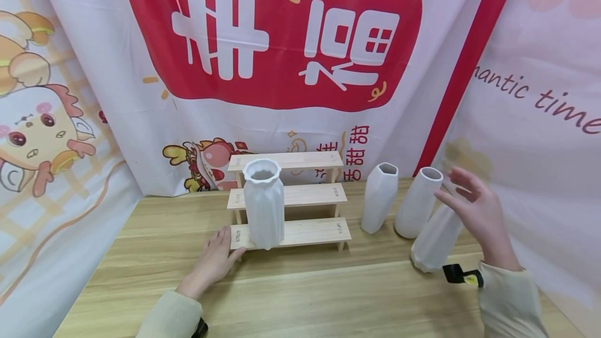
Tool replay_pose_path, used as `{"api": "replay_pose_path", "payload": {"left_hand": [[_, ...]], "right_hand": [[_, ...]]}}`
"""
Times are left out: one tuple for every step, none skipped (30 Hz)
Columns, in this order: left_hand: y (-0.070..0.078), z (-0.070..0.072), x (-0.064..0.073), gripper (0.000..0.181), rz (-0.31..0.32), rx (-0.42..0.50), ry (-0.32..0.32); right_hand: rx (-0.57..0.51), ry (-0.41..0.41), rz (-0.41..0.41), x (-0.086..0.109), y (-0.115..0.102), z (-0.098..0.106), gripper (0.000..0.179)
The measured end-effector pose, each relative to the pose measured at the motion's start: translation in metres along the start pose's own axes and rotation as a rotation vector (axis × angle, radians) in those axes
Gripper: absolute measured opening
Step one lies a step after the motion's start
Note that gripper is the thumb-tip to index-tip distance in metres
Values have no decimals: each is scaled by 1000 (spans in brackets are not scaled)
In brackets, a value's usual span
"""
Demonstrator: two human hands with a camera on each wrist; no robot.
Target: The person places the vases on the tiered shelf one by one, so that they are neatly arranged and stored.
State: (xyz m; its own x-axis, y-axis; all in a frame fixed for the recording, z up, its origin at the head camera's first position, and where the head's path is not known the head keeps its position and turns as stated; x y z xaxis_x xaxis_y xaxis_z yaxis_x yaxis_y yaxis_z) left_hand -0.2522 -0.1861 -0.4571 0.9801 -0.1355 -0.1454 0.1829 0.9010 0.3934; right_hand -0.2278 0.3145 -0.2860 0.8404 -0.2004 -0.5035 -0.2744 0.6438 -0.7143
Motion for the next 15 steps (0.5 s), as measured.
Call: {"api": "replay_pose_path", "payload": {"left_hand": [[0,0,0,73,1,0,-1],[0,0,0,73,1,0,-1],[0,0,0,73,1,0,-1],[0,0,0,73,0,0,0],[0,0,0,73,-1,-1,0],[0,0,0,73,-3,-2,1],[0,0,0,73,-4,-3,1],[0,0,0,73,-4,-2,2],[0,0,0,73,-4,-1,2],[0,0,0,73,-5,-1,3],[0,-1,0,73,-5,1,3],[-1,-1,0,73,-6,0,2],[-1,-1,0,73,-6,0,2],[-1,-1,0,73,-6,1,2],[-1,-1,0,73,-6,0,1]], "right_hand": [[5,-1,-1,1,2,1,63],[13,-6,-2,1,4,2,64],[18,-12,-5,2,6,3,64],[25,-20,-13,3,8,3,64],[31,-29,-22,4,10,4,65],[35,-36,-28,5,13,5,65],[37,-40,-33,5,15,5,65],[41,-46,-41,6,18,6,65],[42,-51,-48,7,21,7,66],[43,-55,-55,8,23,7,66],[46,-58,-61,9,25,8,66],[49,-63,-67,10,27,9,66],[48,-71,-75,10,29,9,67],[51,-77,-83,11,31,9,67],[51,-84,-89,12,33,10,67]]}}
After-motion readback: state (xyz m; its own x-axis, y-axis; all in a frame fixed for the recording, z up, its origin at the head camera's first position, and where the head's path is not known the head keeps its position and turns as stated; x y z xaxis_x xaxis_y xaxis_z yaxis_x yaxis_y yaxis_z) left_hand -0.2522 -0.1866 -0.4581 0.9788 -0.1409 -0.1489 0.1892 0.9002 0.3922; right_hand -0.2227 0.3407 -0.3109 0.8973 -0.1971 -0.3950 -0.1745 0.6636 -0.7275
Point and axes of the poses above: each hand's wrist, its own x-axis away from the middle knuckle, its own z-axis out of the back of the hand, y = z × x, the point moved 4 cm from there along -x, towards the middle knuckle, and after that the axes turned 4 degrees about y, right-handed, at the moved point
